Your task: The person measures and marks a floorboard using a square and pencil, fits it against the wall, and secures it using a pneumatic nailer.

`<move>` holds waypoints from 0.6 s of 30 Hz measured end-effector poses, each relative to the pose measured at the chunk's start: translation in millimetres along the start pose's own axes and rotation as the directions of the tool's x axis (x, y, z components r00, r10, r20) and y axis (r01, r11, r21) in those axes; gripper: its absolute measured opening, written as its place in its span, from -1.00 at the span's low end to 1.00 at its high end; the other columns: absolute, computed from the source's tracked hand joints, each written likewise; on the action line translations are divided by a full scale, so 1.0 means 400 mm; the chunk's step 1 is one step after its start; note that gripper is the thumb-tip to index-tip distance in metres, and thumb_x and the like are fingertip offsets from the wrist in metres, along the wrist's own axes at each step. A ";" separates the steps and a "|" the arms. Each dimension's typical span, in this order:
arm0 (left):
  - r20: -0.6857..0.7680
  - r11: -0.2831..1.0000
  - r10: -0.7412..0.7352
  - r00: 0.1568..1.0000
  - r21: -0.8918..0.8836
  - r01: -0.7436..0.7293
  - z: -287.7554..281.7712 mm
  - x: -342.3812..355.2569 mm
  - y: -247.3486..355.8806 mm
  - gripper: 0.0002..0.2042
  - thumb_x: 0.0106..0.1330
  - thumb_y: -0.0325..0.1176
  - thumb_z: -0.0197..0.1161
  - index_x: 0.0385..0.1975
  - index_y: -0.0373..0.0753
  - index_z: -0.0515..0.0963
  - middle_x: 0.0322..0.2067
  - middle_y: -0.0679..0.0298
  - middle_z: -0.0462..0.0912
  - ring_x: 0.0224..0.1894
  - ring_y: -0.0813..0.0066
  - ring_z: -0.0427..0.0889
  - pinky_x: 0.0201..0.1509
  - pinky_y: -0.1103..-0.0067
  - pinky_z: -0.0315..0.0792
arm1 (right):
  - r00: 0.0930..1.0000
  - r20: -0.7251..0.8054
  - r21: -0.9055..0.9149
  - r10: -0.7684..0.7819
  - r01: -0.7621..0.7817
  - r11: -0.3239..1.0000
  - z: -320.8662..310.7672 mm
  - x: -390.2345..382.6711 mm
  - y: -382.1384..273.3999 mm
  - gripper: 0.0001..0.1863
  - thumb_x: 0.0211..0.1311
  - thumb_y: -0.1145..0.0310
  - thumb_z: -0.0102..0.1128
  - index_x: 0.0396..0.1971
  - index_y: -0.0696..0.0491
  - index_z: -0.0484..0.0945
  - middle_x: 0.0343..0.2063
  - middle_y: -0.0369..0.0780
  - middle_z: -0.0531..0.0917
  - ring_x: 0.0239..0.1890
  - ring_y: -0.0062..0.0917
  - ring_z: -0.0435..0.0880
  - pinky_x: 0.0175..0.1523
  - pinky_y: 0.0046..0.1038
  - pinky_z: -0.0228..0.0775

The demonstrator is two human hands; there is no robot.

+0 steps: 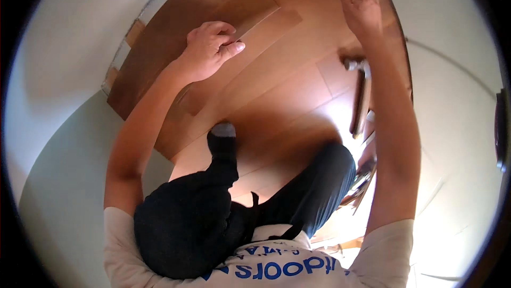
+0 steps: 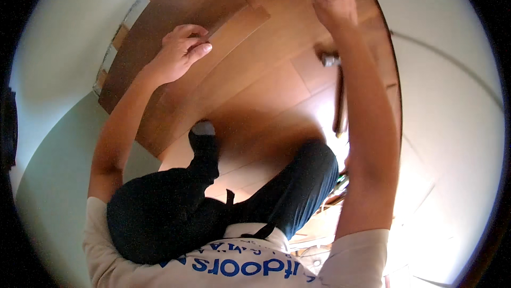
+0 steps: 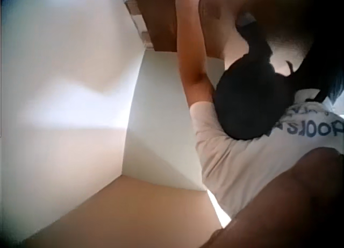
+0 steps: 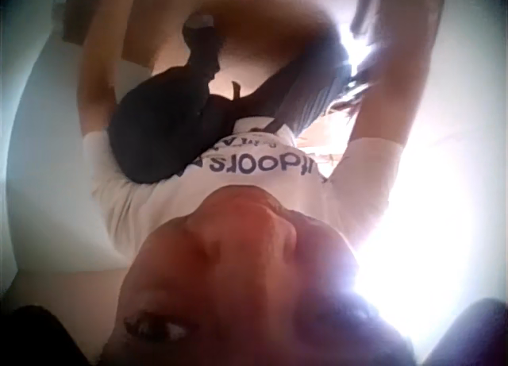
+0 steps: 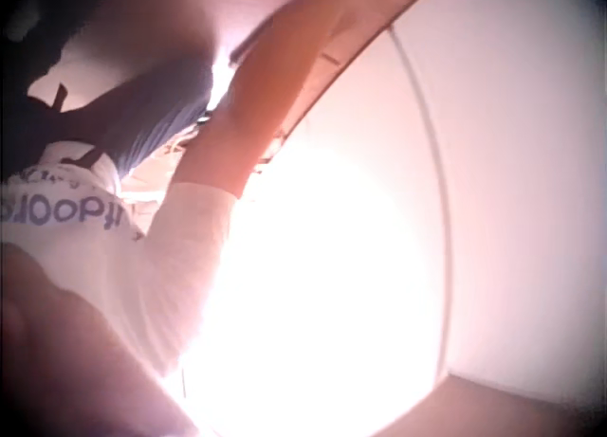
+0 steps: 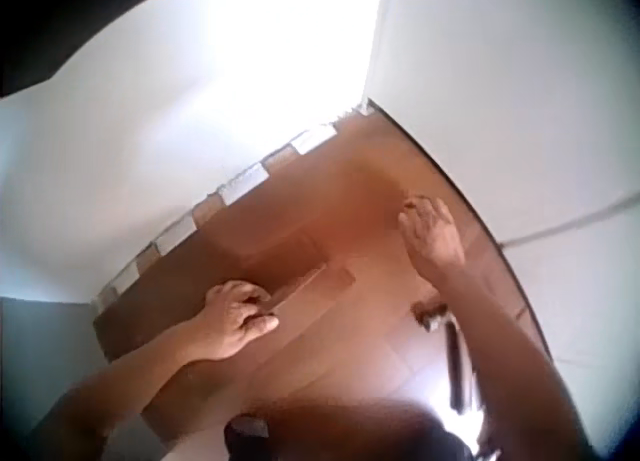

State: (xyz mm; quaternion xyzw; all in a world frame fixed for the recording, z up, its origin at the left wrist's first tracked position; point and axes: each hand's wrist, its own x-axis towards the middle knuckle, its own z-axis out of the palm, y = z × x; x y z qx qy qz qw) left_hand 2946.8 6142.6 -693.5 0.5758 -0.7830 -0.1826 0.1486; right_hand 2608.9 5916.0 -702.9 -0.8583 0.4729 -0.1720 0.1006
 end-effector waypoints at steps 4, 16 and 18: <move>0.230 0.850 -0.401 0.887 -0.268 0.454 -0.201 0.221 -0.007 -0.52 0.60 0.07 0.07 0.08 -0.27 0.62 -0.11 -0.05 0.69 0.03 -0.05 0.66 0.16 0.26 0.48 | 0.952 -0.166 -0.173 0.257 -0.284 0.943 0.192 0.013 -0.009 -0.45 0.49 0.00 0.09 0.34 -0.04 0.46 0.45 -0.17 0.38 0.46 -0.12 0.29 0.54 -0.02 0.10; -0.251 0.937 -0.343 0.905 -0.027 0.348 -0.109 0.575 -0.247 -0.68 0.63 -0.25 0.02 0.21 -0.21 0.55 0.15 0.00 0.63 0.11 -0.14 0.61 0.20 0.18 0.51 | 0.958 -0.112 -0.137 0.264 -0.278 0.951 0.155 0.044 -0.068 -0.48 0.40 0.15 0.20 0.30 -0.02 0.48 0.42 -0.10 0.41 0.42 -0.07 0.33 0.48 0.02 0.14; -0.305 0.932 -0.334 0.892 0.032 0.360 -0.108 0.550 -0.235 -0.71 0.60 -0.30 0.07 0.18 -0.19 0.58 0.15 0.08 0.62 0.11 -0.06 0.63 0.18 0.19 0.53 | 0.958 -0.104 -0.145 0.268 -0.281 0.949 0.148 0.046 -0.072 -0.48 0.39 0.16 0.21 0.29 -0.01 0.48 0.42 -0.10 0.40 0.42 -0.08 0.33 0.47 0.01 0.14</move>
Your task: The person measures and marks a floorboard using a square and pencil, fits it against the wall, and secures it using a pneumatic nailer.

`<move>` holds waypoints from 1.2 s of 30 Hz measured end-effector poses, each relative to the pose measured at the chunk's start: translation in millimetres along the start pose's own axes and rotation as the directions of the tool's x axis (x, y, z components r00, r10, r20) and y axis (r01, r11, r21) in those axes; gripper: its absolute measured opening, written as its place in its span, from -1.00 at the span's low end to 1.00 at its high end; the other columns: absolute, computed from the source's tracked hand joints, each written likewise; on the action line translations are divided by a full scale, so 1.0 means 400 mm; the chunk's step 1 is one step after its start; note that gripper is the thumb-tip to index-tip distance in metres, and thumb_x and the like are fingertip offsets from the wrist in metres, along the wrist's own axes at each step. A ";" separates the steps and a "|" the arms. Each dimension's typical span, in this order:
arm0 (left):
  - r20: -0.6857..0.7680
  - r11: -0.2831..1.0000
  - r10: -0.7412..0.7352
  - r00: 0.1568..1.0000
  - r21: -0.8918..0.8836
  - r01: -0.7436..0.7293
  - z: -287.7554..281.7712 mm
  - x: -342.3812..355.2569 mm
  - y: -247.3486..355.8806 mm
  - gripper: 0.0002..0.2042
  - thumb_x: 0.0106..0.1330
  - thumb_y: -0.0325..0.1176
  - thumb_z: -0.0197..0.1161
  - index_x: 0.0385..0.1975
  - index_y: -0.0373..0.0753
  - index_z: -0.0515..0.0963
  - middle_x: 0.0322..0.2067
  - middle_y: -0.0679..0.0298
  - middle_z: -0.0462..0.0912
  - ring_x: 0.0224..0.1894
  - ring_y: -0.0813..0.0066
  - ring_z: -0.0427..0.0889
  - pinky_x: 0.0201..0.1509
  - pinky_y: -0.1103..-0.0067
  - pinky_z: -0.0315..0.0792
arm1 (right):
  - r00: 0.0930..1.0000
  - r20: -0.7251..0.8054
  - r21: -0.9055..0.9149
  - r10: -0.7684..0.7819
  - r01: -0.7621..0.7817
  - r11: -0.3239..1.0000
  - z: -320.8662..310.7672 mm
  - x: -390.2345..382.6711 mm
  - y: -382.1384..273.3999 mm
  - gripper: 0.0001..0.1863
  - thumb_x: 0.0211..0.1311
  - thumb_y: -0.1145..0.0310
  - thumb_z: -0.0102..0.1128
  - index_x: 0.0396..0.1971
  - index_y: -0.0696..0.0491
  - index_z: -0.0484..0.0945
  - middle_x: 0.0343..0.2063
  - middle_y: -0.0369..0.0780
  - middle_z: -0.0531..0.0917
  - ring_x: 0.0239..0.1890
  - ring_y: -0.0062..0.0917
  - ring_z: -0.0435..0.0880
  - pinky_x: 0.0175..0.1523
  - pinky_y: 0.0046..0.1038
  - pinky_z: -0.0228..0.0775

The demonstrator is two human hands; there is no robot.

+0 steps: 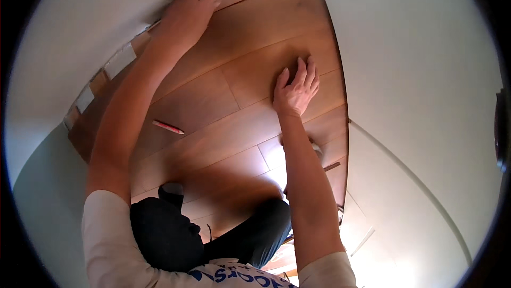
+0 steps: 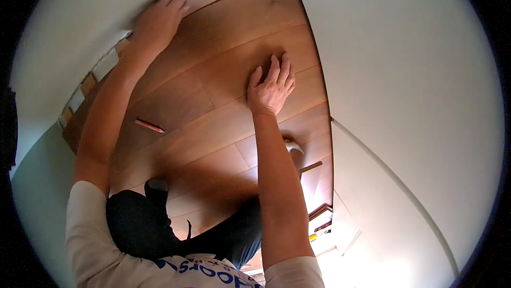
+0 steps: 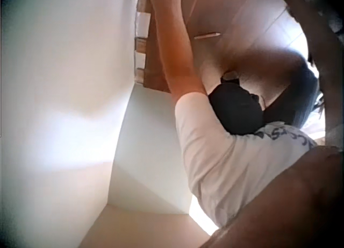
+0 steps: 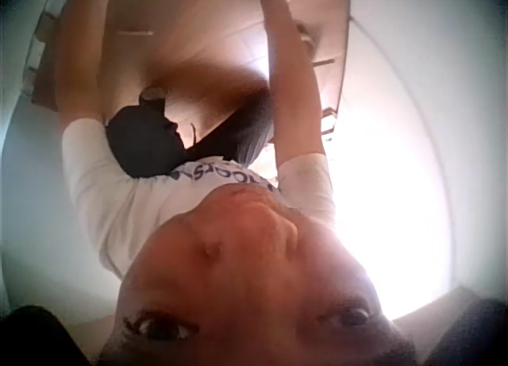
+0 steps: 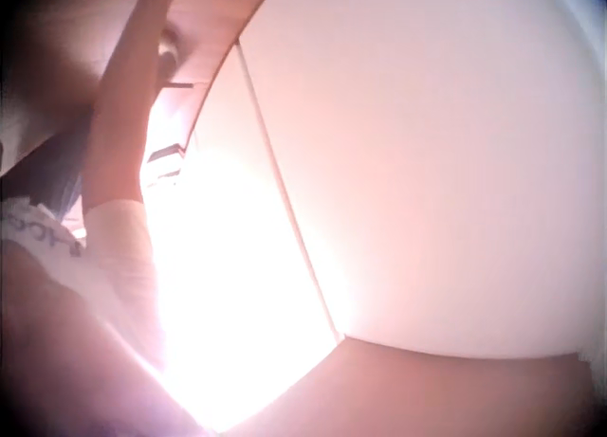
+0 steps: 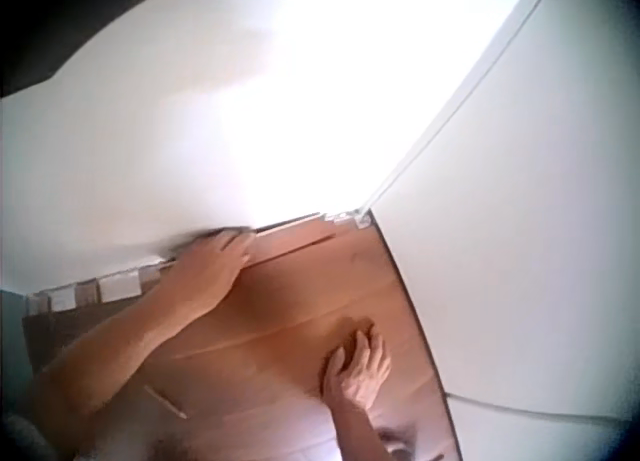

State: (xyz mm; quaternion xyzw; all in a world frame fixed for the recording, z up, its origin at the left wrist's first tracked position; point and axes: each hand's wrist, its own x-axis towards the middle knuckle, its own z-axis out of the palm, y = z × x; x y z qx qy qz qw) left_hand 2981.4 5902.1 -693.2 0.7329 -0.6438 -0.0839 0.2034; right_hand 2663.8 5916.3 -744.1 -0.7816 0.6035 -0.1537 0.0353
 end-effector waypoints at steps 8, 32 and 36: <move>0.089 0.903 -0.429 0.899 0.000 0.431 -0.127 -0.284 -0.192 -0.65 0.55 -0.07 0.19 0.07 -0.21 0.65 -0.02 0.09 0.69 0.01 0.10 0.67 0.09 0.32 0.56 | 0.999 0.032 -0.014 0.012 -0.011 1.000 -0.001 0.008 0.003 -0.47 0.37 0.18 0.21 0.30 0.01 0.47 0.44 -0.10 0.38 0.44 -0.07 0.31 0.48 0.04 0.11; 0.336 0.527 -0.504 0.796 -0.610 0.591 0.028 -0.105 -0.173 -0.50 0.56 0.10 0.17 -0.05 -0.31 0.65 -0.20 0.35 0.69 -0.16 0.53 0.60 0.07 0.54 0.49 | 0.999 0.033 -0.003 0.023 -0.023 1.000 0.007 0.005 0.003 -0.48 0.40 0.18 0.19 0.31 -0.02 0.46 0.45 -0.13 0.38 0.43 -0.06 0.30 0.48 0.03 0.12; 0.286 0.632 -0.499 0.818 -0.526 0.570 0.039 -0.095 -0.186 -0.45 0.58 0.17 0.09 -0.28 -0.30 0.62 -0.39 0.33 0.61 -0.37 0.53 0.48 -0.17 0.53 0.45 | 0.999 0.046 -0.037 0.015 -0.014 0.999 0.006 0.003 0.002 -0.45 0.39 0.16 0.18 0.33 -0.02 0.43 0.46 -0.11 0.36 0.43 -0.04 0.31 0.46 0.06 0.13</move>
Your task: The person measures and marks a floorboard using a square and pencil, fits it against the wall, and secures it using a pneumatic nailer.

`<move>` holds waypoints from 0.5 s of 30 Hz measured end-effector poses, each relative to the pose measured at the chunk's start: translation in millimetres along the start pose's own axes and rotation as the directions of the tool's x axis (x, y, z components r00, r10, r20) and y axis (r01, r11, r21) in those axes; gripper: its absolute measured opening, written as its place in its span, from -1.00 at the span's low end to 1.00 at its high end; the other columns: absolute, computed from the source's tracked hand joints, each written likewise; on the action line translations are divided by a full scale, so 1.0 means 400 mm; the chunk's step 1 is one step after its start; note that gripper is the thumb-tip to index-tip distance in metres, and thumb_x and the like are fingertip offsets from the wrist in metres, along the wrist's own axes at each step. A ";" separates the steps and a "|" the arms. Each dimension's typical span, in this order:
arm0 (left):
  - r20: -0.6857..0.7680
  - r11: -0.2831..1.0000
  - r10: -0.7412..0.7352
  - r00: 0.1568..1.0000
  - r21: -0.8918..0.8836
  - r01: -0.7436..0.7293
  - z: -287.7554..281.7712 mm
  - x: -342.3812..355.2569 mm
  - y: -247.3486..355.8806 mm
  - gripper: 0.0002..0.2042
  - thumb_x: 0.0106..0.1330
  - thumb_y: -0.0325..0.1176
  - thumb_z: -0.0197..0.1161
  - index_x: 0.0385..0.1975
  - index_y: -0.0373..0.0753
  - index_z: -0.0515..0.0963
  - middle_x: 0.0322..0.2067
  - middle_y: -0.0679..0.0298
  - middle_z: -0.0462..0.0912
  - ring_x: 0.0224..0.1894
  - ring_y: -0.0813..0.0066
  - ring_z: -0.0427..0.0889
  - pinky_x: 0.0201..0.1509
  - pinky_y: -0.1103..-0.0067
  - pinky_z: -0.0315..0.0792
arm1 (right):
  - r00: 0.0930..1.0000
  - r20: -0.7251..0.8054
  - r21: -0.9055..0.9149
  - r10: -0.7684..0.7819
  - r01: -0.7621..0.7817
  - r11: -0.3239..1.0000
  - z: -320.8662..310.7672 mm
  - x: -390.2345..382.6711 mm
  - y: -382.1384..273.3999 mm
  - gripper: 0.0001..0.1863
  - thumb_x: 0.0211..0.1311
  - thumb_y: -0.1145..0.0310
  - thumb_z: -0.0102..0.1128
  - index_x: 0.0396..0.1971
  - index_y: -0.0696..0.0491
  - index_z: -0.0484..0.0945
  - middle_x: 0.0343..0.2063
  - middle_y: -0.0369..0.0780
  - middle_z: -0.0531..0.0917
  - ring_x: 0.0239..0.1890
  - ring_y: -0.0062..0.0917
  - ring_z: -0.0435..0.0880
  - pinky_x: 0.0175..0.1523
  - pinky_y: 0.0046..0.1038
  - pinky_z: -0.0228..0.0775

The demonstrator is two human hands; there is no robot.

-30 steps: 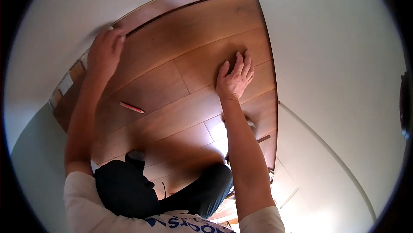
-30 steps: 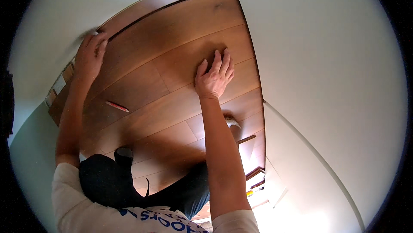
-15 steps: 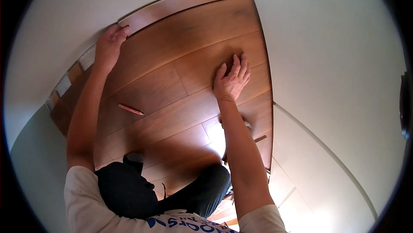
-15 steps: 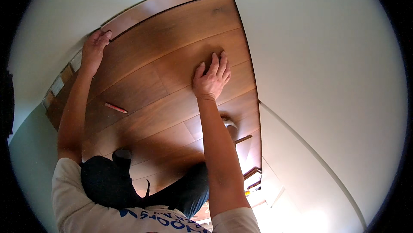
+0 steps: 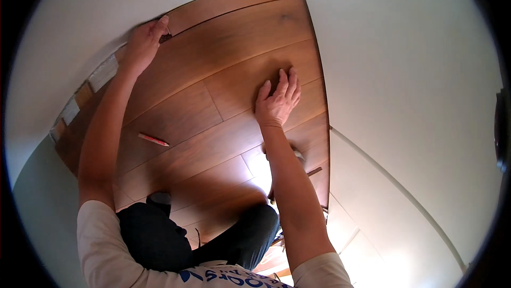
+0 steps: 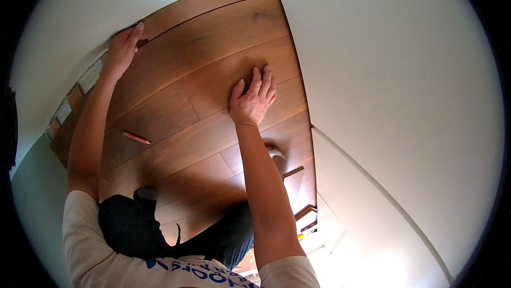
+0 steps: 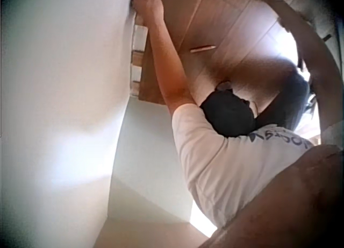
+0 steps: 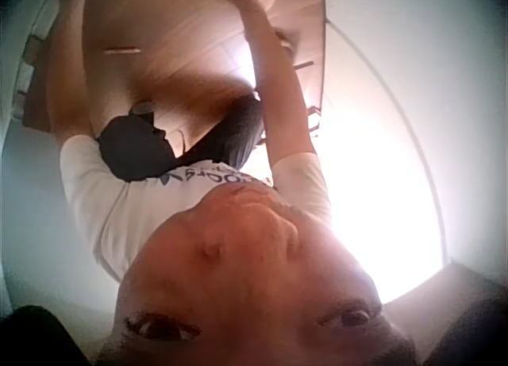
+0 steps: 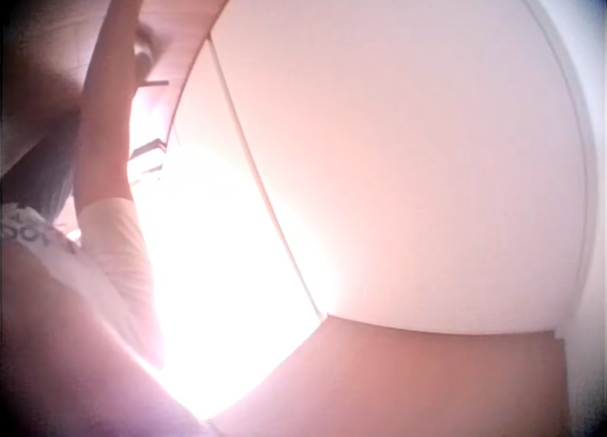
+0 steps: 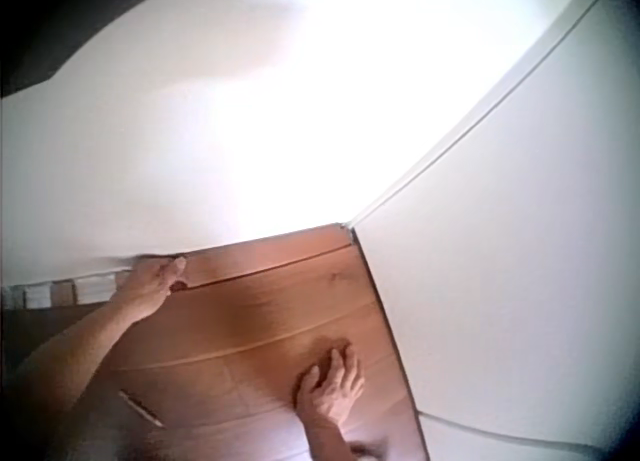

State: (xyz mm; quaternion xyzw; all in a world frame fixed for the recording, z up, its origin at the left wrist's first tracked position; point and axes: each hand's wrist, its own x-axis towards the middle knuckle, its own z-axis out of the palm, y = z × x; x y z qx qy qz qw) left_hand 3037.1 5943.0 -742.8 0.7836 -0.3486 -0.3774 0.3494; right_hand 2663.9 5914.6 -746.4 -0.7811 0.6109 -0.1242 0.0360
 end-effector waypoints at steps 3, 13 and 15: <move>-0.016 0.993 0.023 1.000 0.114 -0.021 -0.006 0.017 -0.002 -0.39 0.58 0.22 0.05 -0.45 -0.28 0.51 -0.52 0.33 0.49 -0.47 0.52 0.37 -0.29 0.51 0.37 | 1.000 -0.008 -0.003 -0.006 0.006 1.000 0.001 0.003 -0.003 -0.45 0.38 0.16 0.18 0.33 -0.02 0.43 0.46 -0.11 0.36 0.43 -0.05 0.31 0.46 0.06 0.13; -0.035 0.989 0.052 0.998 0.141 -0.047 0.012 0.025 0.012 -0.38 0.61 0.17 0.01 -0.55 -0.30 0.37 -0.64 0.23 0.34 -0.52 0.35 0.33 -0.34 0.37 0.34 | 1.000 0.002 0.019 0.001 -0.001 1.000 -0.001 0.006 -0.003 -0.46 0.38 0.17 0.20 0.32 -0.01 0.45 0.44 -0.09 0.37 0.44 -0.05 0.30 0.47 0.06 0.11; -0.002 0.994 0.023 1.000 0.110 -0.023 0.010 0.025 0.012 -0.39 0.61 0.15 0.01 -0.51 -0.32 0.41 -0.62 0.19 0.38 -0.50 0.32 0.36 -0.30 0.36 0.36 | 1.000 0.000 0.022 -0.001 0.001 1.000 -0.001 0.005 -0.002 -0.46 0.37 0.18 0.20 0.32 -0.01 0.45 0.44 -0.09 0.37 0.44 -0.05 0.30 0.47 0.06 0.11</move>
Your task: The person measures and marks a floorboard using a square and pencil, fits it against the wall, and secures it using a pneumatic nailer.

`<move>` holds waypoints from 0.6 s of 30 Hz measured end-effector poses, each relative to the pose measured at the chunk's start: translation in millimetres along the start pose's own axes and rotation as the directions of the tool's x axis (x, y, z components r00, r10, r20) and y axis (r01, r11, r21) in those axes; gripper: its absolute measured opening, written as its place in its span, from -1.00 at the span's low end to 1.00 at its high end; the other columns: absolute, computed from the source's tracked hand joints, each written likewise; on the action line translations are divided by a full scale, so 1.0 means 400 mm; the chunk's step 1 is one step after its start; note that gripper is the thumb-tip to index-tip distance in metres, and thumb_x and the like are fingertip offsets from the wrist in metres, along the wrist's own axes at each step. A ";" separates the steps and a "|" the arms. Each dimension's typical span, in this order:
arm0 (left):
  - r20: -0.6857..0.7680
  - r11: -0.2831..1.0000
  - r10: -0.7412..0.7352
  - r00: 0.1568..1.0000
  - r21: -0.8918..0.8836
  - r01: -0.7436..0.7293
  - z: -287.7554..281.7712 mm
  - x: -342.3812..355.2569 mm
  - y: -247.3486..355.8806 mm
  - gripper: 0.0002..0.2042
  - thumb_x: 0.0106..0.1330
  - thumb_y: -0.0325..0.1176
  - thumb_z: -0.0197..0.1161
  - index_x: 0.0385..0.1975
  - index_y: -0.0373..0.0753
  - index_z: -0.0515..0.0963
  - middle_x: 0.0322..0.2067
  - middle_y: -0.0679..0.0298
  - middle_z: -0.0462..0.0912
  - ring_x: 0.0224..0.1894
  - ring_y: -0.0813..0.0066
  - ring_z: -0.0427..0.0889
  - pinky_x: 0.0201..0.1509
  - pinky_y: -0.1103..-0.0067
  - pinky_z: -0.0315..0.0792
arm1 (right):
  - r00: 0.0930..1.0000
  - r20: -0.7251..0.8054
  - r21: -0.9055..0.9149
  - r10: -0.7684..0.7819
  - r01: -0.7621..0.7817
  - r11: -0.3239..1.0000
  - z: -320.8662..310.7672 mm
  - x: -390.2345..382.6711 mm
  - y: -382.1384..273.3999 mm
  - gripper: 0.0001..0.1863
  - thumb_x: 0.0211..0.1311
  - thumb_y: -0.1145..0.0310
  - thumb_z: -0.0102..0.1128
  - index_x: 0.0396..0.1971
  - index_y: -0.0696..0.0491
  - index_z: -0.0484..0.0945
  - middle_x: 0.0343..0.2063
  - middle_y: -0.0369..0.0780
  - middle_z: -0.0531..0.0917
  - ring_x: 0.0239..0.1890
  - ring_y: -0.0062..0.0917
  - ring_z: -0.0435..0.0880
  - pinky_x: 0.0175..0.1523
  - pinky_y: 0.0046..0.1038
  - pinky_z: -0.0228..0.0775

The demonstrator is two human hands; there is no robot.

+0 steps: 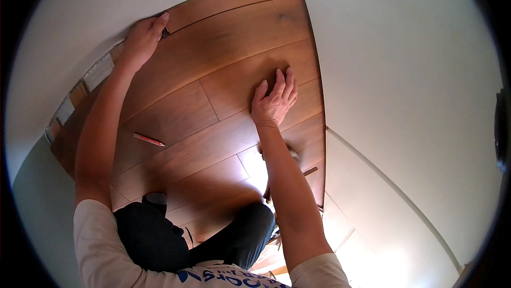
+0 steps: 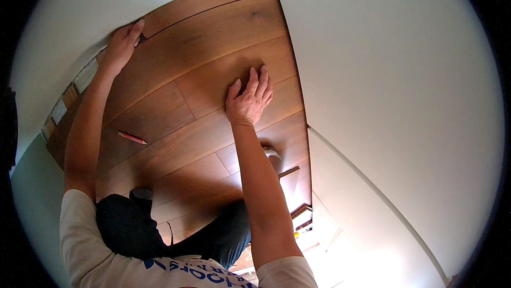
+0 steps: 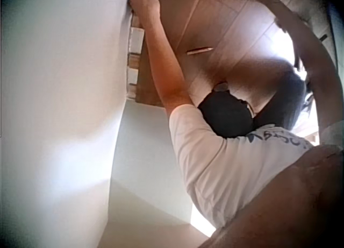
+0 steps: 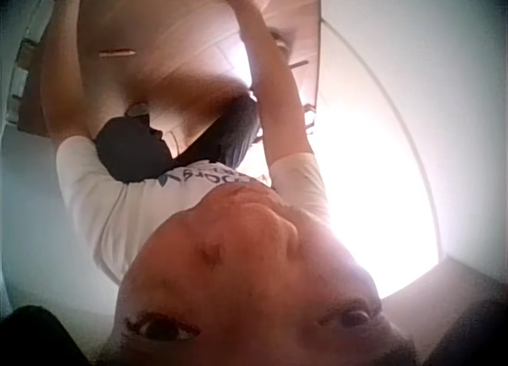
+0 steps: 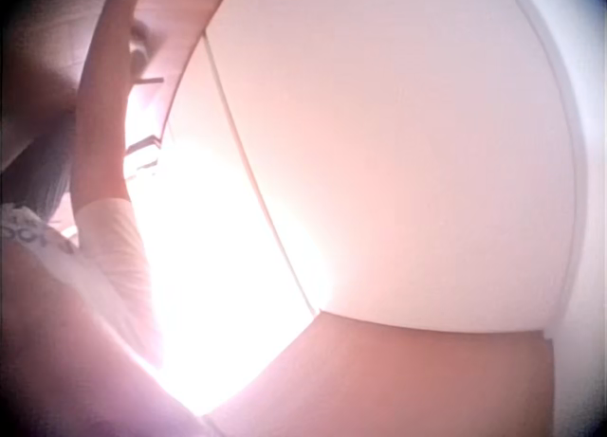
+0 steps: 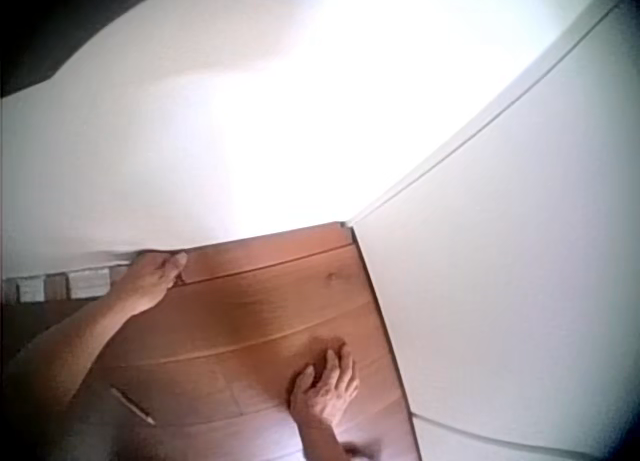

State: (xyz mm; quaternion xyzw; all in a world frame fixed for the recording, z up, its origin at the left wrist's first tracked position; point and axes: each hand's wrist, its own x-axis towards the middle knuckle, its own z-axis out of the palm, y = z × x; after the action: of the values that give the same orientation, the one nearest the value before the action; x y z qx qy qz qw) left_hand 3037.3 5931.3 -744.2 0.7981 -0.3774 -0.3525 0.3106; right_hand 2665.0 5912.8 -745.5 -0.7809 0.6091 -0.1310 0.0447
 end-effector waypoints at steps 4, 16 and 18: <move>0.001 0.998 -0.061 0.998 -0.031 0.061 0.008 -0.011 0.006 -0.43 0.62 0.11 0.02 -0.35 -0.38 0.51 -0.51 0.09 0.52 -0.40 0.23 0.45 -0.16 0.34 0.42 | 1.000 -0.005 0.004 -0.006 0.006 1.000 -0.001 -0.001 -0.001 -0.46 0.37 0.18 0.20 0.32 0.00 0.44 0.44 -0.09 0.37 0.43 -0.05 0.30 0.47 0.06 0.11; 0.042 0.995 -0.065 0.997 0.075 0.062 0.003 -0.004 0.017 -0.37 0.62 0.20 -0.02 -0.31 -0.40 0.53 -0.50 0.15 0.49 -0.40 0.31 0.39 -0.16 0.37 0.40 | 1.000 -0.016 -0.014 -0.017 0.017 1.000 0.004 -0.003 0.000 -0.48 0.40 0.21 0.17 0.32 0.01 0.45 0.44 -0.09 0.37 0.44 -0.04 0.30 0.50 0.03 0.10; 0.032 0.993 -0.045 0.999 0.111 0.041 0.007 -0.002 0.011 -0.35 0.61 0.22 -0.04 -0.31 -0.40 0.53 -0.50 0.12 0.51 -0.39 0.26 0.42 -0.15 0.35 0.41 | 1.000 -0.018 -0.018 -0.018 0.017 1.000 0.003 -0.003 -0.001 -0.48 0.40 0.21 0.17 0.32 0.01 0.45 0.43 -0.09 0.37 0.44 -0.04 0.29 0.50 0.03 0.10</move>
State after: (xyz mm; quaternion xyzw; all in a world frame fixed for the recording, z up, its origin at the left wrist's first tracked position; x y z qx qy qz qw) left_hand 3033.0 5929.1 -742.1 0.8157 -0.3843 -0.3513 0.2521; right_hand 2665.6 5913.8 -746.7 -0.7854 0.6038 -0.1330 0.0313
